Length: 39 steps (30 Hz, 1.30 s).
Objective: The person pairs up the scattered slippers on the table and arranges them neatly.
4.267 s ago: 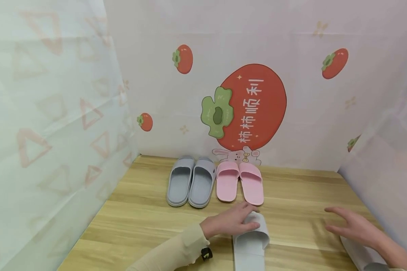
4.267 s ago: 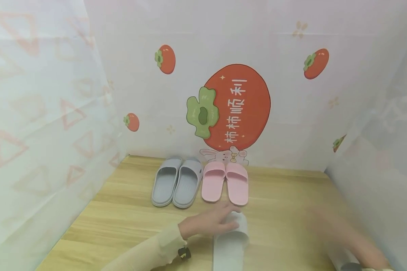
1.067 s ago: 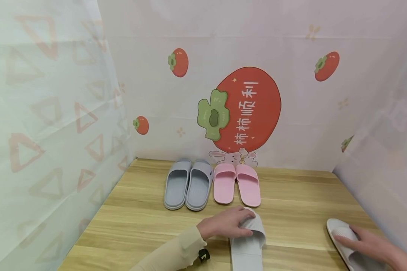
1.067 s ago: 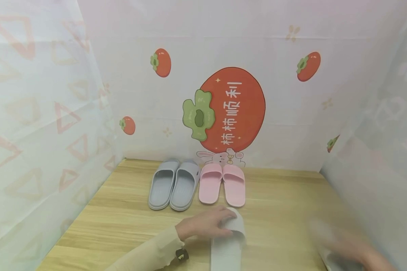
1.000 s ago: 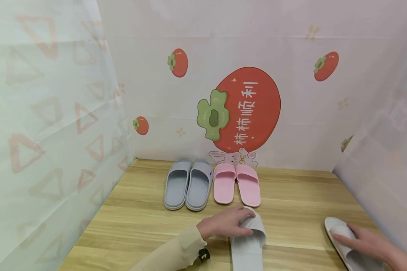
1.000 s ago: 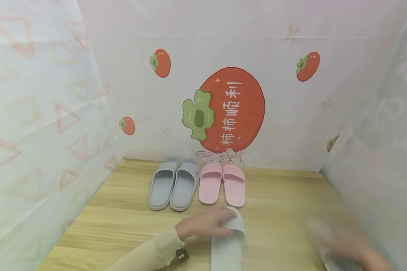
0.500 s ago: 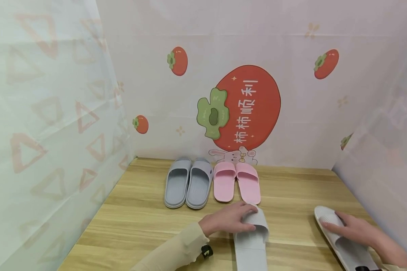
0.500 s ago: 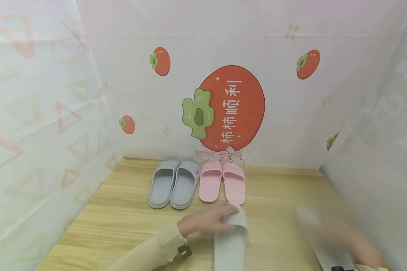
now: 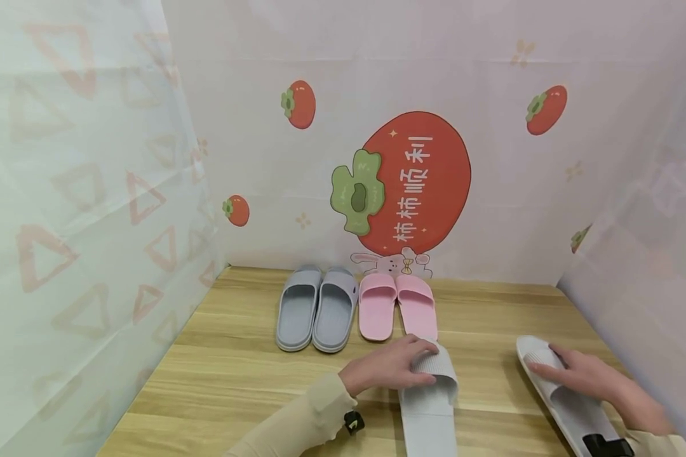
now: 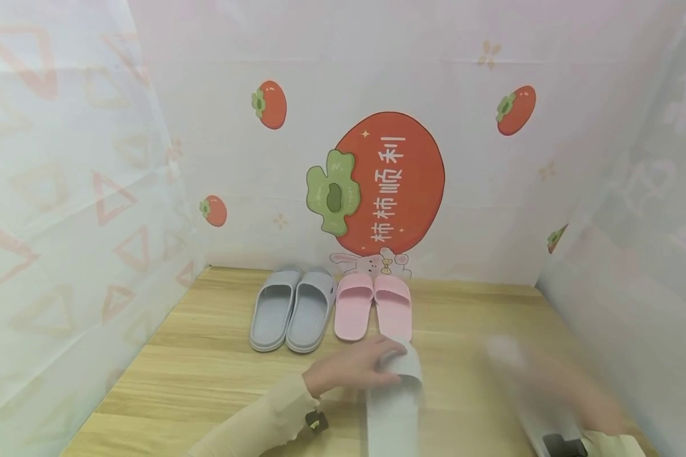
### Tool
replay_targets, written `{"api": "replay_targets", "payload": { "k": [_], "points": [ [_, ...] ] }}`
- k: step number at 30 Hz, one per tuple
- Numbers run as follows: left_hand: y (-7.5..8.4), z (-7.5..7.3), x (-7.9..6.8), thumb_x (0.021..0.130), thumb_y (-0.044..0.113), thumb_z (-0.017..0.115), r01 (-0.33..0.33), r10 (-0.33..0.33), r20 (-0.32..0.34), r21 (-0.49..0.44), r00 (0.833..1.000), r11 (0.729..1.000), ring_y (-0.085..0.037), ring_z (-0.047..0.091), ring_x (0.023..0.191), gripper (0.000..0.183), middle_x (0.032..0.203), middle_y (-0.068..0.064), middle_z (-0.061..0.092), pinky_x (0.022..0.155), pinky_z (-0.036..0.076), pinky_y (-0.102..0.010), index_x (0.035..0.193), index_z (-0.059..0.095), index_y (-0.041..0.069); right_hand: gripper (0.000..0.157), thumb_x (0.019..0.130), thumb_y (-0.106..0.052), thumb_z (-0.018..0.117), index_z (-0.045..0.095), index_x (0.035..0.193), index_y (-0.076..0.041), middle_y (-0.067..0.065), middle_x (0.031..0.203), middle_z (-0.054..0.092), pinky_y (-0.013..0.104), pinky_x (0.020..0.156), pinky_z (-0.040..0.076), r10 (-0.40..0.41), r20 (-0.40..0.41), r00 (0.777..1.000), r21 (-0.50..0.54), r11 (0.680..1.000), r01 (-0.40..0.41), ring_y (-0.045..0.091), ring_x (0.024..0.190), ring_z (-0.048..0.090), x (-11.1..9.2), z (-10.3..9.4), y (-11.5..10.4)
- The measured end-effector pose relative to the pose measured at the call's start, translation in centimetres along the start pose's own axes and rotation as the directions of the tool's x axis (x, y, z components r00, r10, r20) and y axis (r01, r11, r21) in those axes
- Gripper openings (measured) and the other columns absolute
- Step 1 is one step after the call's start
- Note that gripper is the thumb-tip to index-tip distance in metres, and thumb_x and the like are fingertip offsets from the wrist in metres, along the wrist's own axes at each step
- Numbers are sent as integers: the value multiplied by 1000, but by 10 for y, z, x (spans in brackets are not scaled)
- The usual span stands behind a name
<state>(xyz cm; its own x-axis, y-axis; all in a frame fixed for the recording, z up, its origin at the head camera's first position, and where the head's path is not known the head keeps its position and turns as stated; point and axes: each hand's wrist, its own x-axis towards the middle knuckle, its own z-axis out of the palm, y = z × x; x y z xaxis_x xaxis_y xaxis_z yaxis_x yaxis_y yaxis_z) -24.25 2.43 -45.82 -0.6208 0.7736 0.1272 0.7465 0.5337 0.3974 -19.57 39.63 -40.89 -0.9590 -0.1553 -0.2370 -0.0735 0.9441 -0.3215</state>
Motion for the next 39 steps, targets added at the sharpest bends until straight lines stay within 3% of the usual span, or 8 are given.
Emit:
{"api": "replay_targets", "payload": {
  "k": [11,16,31,39],
  "points": [
    [1,2,6,91,50,63,27,-27,-8,0,1000,1000,-4,54,116,53,133,3,55,97,45,-19,138,50,29,91,96,-56,47,28,142,20,47,135,40,60,85,48,9,-14,1000,19,1000,-9,62,115,48,15,6,4],
    [2,0,8,90,50,64,25,-25,-11,5,1000,1000,-4,53,117,53,134,3,54,98,45,-20,137,51,29,89,95,-55,51,32,141,19,44,135,44,60,88,47,-29,-63,998,24,999,31,59,119,48,26,17,8],
    [9,1,15,89,52,65,33,-33,-17,7,999,999,-6,52,121,55,137,4,52,100,45,-22,138,50,31,90,93,-58,53,33,144,14,41,138,44,63,92,45,-62,-104,993,23,998,64,58,123,47,43,30,4],
    [8,0,18,88,51,67,30,-30,-57,-6,998,1000,-8,52,122,56,137,3,53,101,44,-24,137,51,30,89,93,-58,54,35,144,12,39,139,45,62,95,44,-74,-105,992,38,996,79,56,125,46,45,32,-13]
  ]
}}
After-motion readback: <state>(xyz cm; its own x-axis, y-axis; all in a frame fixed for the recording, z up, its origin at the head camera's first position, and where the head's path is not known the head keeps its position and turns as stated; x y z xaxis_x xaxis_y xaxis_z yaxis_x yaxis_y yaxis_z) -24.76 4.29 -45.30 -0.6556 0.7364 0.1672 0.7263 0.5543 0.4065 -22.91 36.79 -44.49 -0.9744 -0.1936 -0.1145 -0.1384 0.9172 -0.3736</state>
